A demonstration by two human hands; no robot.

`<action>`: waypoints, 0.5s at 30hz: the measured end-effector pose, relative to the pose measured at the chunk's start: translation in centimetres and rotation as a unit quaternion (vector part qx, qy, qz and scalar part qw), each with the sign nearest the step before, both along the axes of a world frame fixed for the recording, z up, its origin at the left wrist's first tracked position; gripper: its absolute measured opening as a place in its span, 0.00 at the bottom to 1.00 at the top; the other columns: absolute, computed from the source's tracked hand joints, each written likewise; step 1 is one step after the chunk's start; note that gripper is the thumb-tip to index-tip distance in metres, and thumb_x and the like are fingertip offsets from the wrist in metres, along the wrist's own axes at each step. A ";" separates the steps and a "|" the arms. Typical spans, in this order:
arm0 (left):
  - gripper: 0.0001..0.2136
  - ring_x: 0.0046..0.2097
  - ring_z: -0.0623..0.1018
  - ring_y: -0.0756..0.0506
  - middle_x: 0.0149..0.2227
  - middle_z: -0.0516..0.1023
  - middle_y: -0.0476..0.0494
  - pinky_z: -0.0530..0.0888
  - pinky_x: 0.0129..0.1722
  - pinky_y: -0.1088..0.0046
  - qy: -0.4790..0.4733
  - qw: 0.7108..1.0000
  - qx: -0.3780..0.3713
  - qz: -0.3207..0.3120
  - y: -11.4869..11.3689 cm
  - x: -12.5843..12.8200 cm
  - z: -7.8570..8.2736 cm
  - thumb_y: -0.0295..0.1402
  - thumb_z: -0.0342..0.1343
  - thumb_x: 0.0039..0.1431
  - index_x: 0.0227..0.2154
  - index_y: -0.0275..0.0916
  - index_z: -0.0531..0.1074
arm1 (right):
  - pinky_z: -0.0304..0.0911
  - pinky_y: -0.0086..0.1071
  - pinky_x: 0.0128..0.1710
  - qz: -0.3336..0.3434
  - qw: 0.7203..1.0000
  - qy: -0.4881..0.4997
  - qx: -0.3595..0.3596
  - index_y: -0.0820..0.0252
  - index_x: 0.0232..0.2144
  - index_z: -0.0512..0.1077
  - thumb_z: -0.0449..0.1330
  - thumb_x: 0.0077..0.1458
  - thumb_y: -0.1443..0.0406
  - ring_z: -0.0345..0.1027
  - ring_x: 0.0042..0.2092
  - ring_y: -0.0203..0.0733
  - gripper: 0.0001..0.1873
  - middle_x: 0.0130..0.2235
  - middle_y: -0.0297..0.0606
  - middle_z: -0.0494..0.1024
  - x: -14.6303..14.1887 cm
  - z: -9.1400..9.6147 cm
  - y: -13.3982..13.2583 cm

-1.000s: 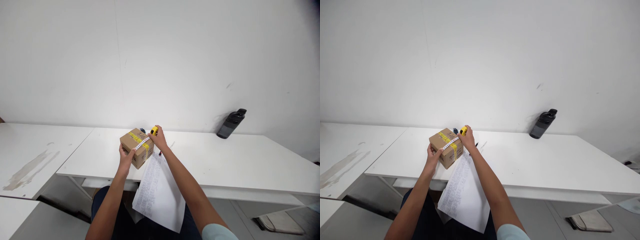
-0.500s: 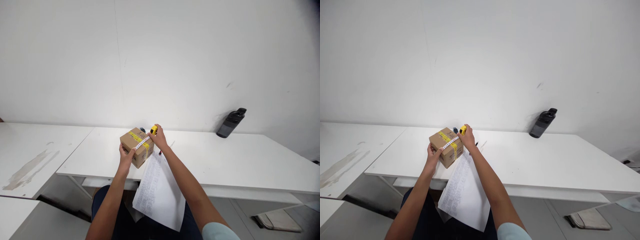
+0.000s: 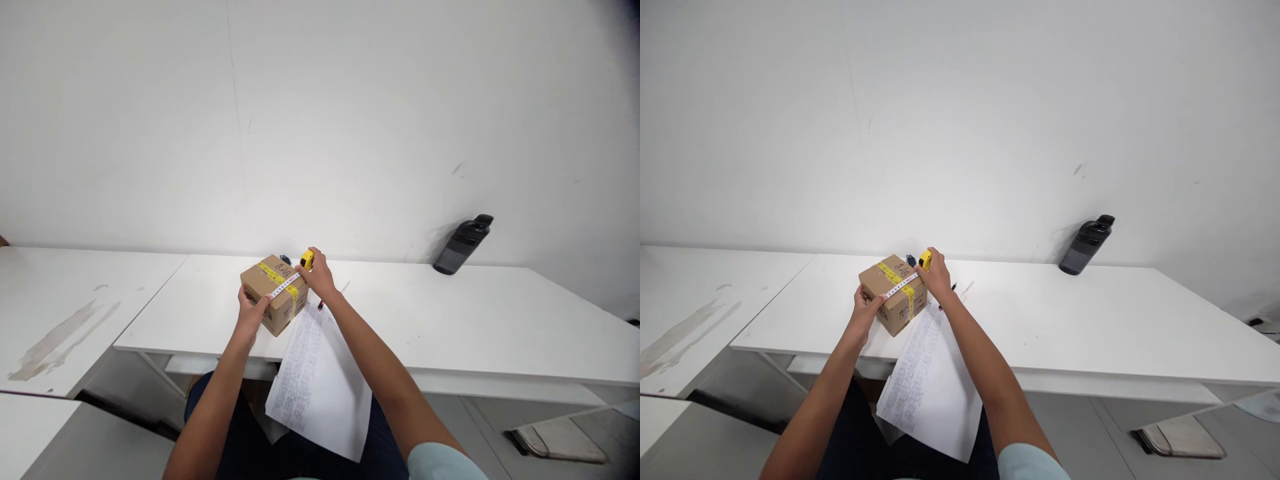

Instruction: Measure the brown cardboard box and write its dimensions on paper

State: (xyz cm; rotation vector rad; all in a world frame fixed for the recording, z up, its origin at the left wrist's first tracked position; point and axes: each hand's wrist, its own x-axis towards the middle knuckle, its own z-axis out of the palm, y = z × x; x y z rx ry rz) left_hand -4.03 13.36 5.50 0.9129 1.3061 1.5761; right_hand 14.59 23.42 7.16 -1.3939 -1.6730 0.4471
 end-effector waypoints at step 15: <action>0.38 0.63 0.65 0.36 0.61 0.63 0.34 0.67 0.59 0.59 0.062 0.998 -0.013 0.028 0.3 0.0 0.2 0.33 0.66 0.47 0.60 0.42 0.55 | 0.68 0.40 0.44 0.012 0.989 -0.140 0.049 0.56 0.60 0.57 0.60 0.57 0.62 0.64 0.55 0.51 0.30 0.58 0.48 0.64 0.0 1.8 -0.3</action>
